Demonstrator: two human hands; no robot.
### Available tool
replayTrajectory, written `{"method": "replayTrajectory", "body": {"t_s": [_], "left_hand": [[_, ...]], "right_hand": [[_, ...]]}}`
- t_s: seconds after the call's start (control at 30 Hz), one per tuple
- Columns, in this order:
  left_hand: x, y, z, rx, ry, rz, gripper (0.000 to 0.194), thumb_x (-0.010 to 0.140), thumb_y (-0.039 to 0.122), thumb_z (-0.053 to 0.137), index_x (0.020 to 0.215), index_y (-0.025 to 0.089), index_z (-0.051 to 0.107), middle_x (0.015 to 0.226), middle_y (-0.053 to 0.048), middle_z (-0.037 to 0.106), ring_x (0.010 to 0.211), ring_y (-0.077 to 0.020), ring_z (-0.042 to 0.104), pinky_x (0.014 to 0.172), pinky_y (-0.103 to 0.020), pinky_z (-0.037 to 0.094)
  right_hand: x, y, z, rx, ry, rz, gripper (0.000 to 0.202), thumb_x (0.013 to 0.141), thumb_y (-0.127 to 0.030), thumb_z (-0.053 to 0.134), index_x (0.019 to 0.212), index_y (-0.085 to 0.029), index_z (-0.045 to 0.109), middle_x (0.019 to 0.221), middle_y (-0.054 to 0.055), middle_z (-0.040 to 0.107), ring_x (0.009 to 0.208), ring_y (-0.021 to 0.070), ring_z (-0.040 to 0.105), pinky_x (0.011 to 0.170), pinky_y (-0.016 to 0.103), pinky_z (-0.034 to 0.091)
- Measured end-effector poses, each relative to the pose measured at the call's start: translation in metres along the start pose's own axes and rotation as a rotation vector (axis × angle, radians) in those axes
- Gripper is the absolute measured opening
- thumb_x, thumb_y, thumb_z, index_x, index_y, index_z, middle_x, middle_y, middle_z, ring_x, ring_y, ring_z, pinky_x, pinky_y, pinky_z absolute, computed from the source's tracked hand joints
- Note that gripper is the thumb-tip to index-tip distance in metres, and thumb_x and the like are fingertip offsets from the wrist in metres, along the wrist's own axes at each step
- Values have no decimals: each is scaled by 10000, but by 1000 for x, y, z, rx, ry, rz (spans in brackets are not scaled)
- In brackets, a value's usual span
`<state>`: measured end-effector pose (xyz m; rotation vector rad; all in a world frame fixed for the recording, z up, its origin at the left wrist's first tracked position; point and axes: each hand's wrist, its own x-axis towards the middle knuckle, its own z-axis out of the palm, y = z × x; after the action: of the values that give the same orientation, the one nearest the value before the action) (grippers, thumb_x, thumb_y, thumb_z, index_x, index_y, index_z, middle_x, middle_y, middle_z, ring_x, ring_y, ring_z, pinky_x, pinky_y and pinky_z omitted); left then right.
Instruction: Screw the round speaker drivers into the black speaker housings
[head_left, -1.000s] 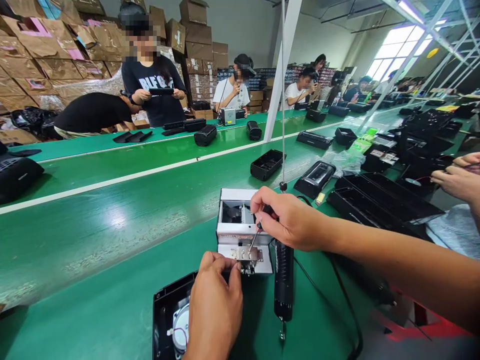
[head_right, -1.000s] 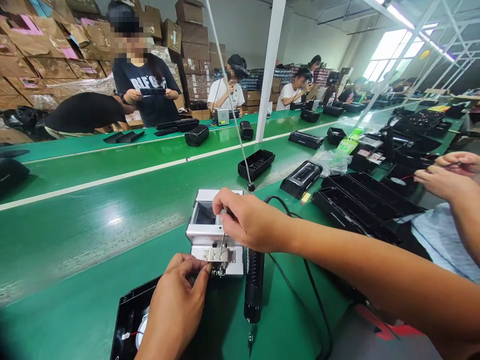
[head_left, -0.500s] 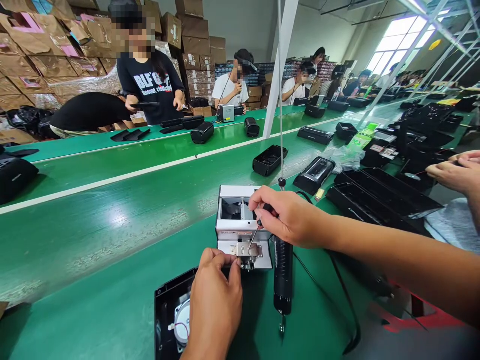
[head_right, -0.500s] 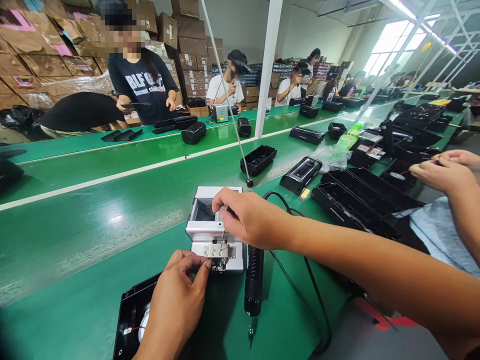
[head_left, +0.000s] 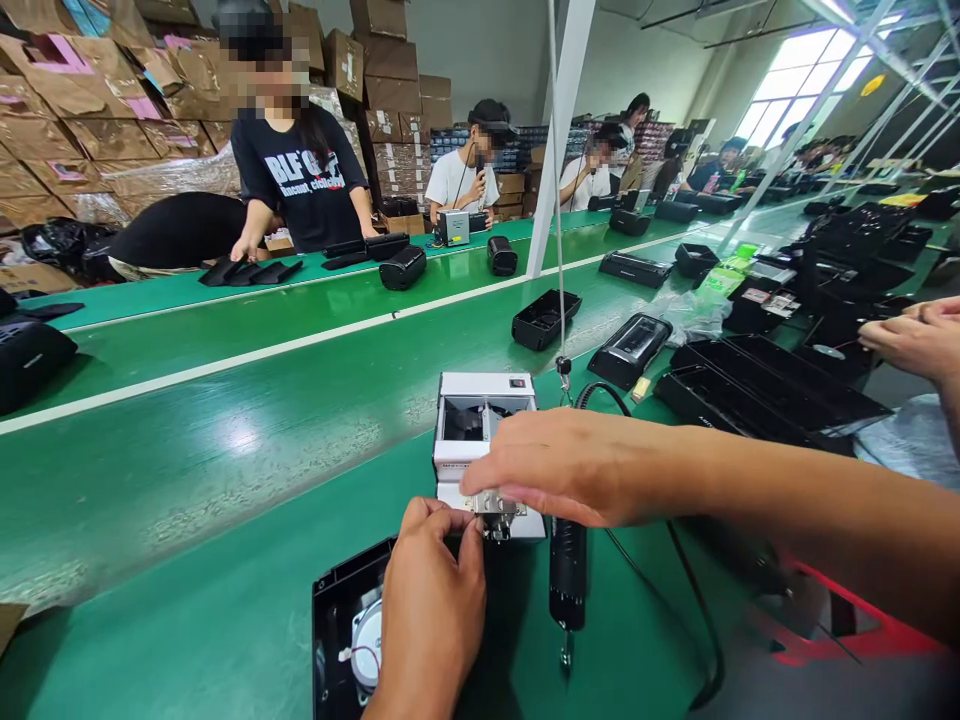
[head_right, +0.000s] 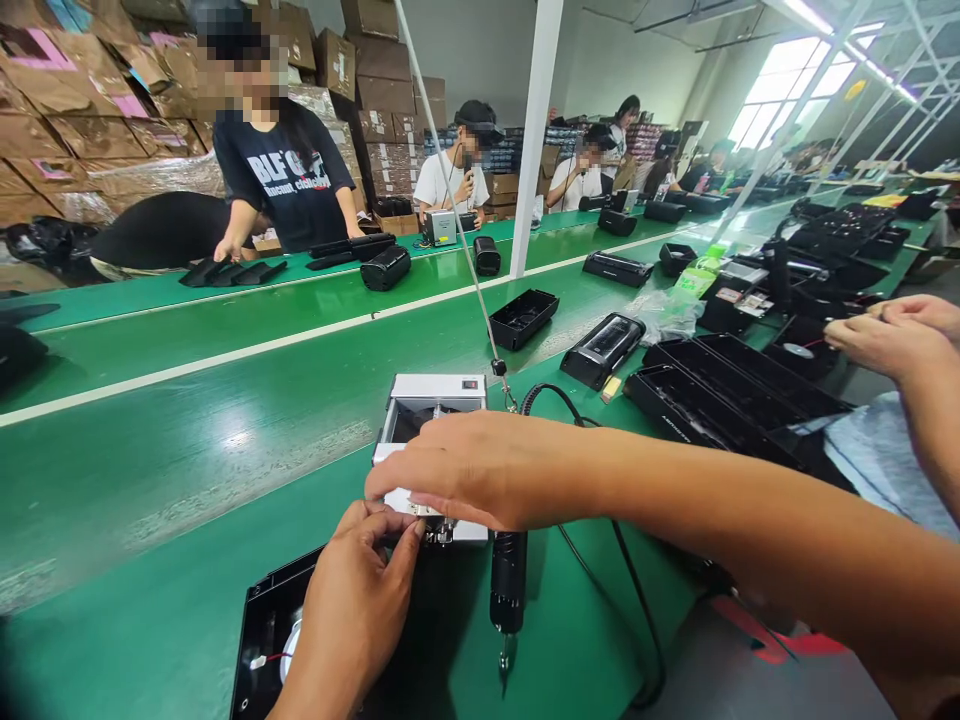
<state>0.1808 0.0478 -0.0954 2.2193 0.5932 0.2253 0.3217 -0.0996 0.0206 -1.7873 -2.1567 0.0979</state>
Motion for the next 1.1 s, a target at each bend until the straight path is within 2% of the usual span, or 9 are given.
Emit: {"method": "replayTrajectory", "body": {"t_s": [0.13, 0.3, 0.4, 0.53, 0.7, 0.77, 0.87, 1.0, 1.1], "left_hand": [[-1, 3, 0, -5, -5, -16, 243, 917, 350, 517, 801, 238, 700, 968, -35, 622, 775, -191, 635, 743, -353, 468], [-2, 4, 1, -36, -22, -38, 270, 928, 394, 510, 845, 240, 717, 997, -34, 614, 815, -196, 628, 776, -367, 464], [-2, 4, 1, -43, -31, -42, 282, 927, 410, 505, 848, 238, 714, 999, -33, 610, 816, -196, 625, 784, -375, 463], [-1, 5, 1, -43, -35, -37, 288, 919, 405, 488, 839, 236, 707, 996, -32, 607, 843, -195, 633, 814, -379, 466], [-1, 6, 0, -41, -30, -65, 325, 896, 445, 467, 822, 229, 699, 994, -41, 597, 790, -197, 629, 766, -388, 464], [-1, 6, 0, -41, -36, -65, 321, 886, 446, 470, 823, 230, 697, 994, -41, 597, 777, -195, 623, 757, -388, 463], [-1, 4, 0, -39, -42, -55, 327, 885, 455, 470, 837, 230, 703, 995, -42, 599, 799, -200, 626, 774, -388, 467], [1, 4, 1, -41, -35, -70, 358, 884, 490, 471, 833, 225, 706, 1014, -52, 602, 819, -210, 635, 785, -398, 478], [1, 3, 3, -53, -32, -72, 356, 878, 495, 477, 832, 230, 709, 1008, -49, 604, 795, -211, 631, 771, -408, 481]], "right_hand": [[3, 0, -16, -47, -168, -78, 313, 1000, -37, 526, 1279, -144, 620, 961, 80, 693, 844, 214, 575, 728, 314, 456], [-4, 1, -22, -103, -142, 137, 333, 965, -146, 661, 1294, -186, 629, 1036, 65, 743, 879, 219, 651, 733, 320, 460], [-6, 2, -14, -164, -34, 148, 233, 1059, -293, 582, 1269, -217, 649, 943, 36, 766, 807, 217, 674, 685, 331, 433], [-12, 2, 4, -214, 108, 121, 267, 979, -133, 562, 1226, -211, 625, 908, 34, 747, 771, 206, 667, 693, 330, 462], [-16, -2, 53, -192, 721, 191, 337, 985, -66, 459, 1303, -180, 461, 1009, 72, 727, 788, 168, 709, 670, 285, 554], [-9, -8, 62, -165, 737, 176, 377, 997, -55, 459, 1354, -168, 423, 999, 65, 724, 759, 162, 700, 632, 277, 548], [5, -21, 47, 5, 728, 90, 352, 1022, -80, 462, 1354, -195, 447, 1004, 33, 691, 671, 129, 621, 589, 266, 512], [-1, -44, 27, 270, 1000, 459, 246, 1089, -198, 459, 1297, -272, 568, 814, -35, 577, 623, 117, 568, 606, 257, 497], [-21, -57, 55, 118, 643, 817, 119, 1021, -243, 645, 925, -243, 716, 761, -17, 686, 681, 159, 660, 601, 281, 478]]}}
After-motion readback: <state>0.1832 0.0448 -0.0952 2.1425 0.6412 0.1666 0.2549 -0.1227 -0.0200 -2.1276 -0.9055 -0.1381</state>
